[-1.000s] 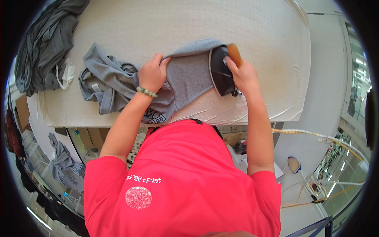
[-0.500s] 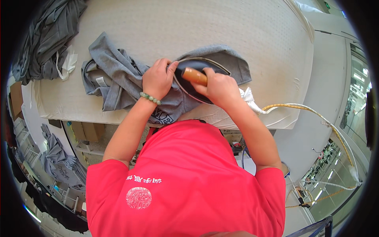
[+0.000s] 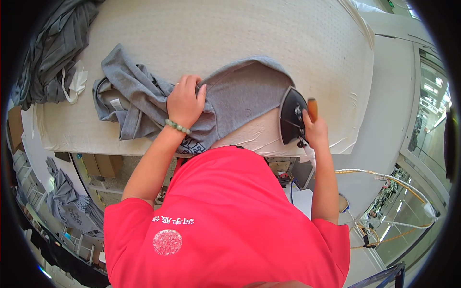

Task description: The recorder irons and folds a series of grey sweatshirts on a professional ironing table in a factory.

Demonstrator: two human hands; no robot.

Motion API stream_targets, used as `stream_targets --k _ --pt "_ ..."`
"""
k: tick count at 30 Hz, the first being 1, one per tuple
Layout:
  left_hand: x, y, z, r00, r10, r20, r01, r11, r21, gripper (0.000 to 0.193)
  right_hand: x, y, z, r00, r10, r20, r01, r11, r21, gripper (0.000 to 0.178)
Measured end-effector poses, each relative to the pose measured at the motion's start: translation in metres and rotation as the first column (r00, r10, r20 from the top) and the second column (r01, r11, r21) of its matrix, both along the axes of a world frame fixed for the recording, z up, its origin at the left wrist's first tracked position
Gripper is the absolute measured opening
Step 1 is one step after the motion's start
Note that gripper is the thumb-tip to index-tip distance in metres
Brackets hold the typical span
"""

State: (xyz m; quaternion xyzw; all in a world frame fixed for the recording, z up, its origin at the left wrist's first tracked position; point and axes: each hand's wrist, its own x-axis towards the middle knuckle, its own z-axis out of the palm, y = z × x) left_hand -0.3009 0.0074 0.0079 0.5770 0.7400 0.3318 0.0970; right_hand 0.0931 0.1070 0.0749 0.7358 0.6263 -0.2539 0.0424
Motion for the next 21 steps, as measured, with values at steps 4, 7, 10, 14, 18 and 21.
stream_targets --k 4,7,10,14,18,21 --pt "0.036 0.017 0.018 0.954 -0.295 0.051 0.287 0.949 0.129 0.037 0.058 -0.006 0.004 0.995 -0.042 0.095 0.037 0.997 0.061 0.041" --pt "0.11 0.056 0.034 0.829 -0.512 0.226 0.542 0.835 -0.095 0.042 0.071 -0.003 0.003 0.986 -0.03 0.164 0.011 0.993 0.117 0.039" --pt "0.172 0.112 0.028 0.815 -0.536 0.219 0.579 0.755 -0.308 0.039 0.067 0.01 0.002 0.985 -0.025 0.171 -0.004 0.986 0.164 0.037" --pt "0.187 0.134 0.016 0.893 -0.376 0.247 0.448 0.785 -0.427 0.035 0.067 0.013 0.006 0.98 -0.014 0.2 -0.015 0.99 0.143 0.036" --pt "0.121 0.043 0.044 0.854 -0.284 0.436 0.38 0.912 -0.151 0.036 0.059 0.015 0.017 0.978 -0.177 0.107 0.18 0.983 -0.017 0.036" --pt "0.055 -0.074 0.049 0.804 0.147 0.577 0.004 0.968 -0.253 0.023 0.053 0.021 0.016 0.98 -0.196 0.032 0.198 0.971 -0.136 0.035"
